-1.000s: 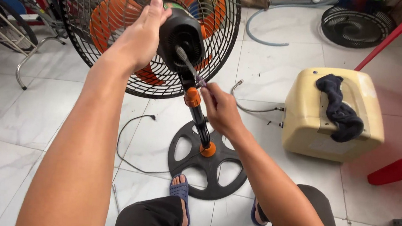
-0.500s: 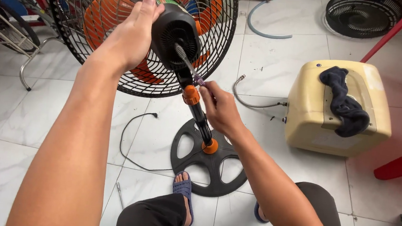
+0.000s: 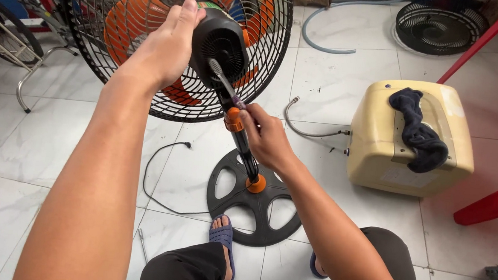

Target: Using a screwdriver to remove screws from the rear motor housing of an electric stand fan.

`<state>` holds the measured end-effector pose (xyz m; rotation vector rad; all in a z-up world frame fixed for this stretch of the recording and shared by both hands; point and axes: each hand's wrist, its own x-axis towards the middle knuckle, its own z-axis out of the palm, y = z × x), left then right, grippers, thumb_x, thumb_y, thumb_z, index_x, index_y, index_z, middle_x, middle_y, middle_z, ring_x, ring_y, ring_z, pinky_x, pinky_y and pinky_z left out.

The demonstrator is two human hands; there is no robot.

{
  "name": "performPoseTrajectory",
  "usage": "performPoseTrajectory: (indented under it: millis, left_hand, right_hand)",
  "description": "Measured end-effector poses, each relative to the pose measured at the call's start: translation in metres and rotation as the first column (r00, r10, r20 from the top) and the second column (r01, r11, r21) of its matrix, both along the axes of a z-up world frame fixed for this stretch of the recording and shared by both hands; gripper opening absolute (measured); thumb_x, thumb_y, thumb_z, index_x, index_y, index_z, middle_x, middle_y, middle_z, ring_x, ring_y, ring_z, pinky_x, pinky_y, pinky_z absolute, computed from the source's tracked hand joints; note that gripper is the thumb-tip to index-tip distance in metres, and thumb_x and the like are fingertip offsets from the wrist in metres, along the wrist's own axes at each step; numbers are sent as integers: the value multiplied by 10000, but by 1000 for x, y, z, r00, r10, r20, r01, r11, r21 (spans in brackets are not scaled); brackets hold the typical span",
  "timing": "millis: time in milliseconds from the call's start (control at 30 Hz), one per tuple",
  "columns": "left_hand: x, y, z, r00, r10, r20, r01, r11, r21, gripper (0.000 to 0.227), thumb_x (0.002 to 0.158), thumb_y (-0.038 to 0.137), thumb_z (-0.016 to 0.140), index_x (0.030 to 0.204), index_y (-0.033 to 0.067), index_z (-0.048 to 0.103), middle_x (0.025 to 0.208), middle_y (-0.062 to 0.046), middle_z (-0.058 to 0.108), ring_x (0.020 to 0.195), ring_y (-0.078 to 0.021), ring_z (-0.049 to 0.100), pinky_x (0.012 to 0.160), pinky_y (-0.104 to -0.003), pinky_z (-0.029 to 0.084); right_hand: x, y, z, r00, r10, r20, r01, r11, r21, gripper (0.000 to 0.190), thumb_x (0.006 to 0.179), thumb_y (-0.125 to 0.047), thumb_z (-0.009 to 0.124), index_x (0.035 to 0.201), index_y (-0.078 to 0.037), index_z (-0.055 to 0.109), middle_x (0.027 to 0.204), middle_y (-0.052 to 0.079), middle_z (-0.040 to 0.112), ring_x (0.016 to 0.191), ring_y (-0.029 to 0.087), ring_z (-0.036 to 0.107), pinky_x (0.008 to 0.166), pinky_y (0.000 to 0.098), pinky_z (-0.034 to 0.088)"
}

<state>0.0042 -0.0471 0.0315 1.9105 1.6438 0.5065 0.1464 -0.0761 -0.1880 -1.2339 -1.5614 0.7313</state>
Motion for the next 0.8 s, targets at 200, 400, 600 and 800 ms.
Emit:
performPoseTrajectory:
  millis: [200,400,600,800]
  left_hand:
    - [-4,11,-6,999,-26,48,25,999,24,825,879,615,101,1564,222,337,1646,96,411,1529,-177,319,1222,-410,179]
    - [-4,7,-5,998,-17,64,18,1000,-7,808,883,610,103,1565,249,339,1658,110,390,1518,-186,333,1215,-428,206]
    - [-5,9,-6,999,-10,34,9,1000,8,767,911,603,105,1541,261,377,1602,17,446,1450,-256,405,1175,-456,259]
    - [-2,6,-3,1000,15,-17,-15,1000,-25,716,933,612,90,1460,251,410,1416,-146,551,1307,-339,502,1083,-505,343]
  right_hand:
    - [0,2,-8,1000,-1,2,1,1000,-10,230,1078,-292,472,1023,-98,581,608,16,477,517,142,369,507,320,296]
    - [0,-9,-19,999,-46,-3,46,999,-9,240,1084,-275,466,993,-83,576,613,5,448,523,134,352,504,316,287]
    - [-4,-26,-20,998,-52,-22,50,996,-75,224,1088,-250,477,970,-84,570,595,-2,432,506,119,343,492,306,281]
    - [4,-24,-21,989,-135,61,140,987,-76,226,1081,-258,485,953,-85,553,578,25,455,505,145,362,502,329,298]
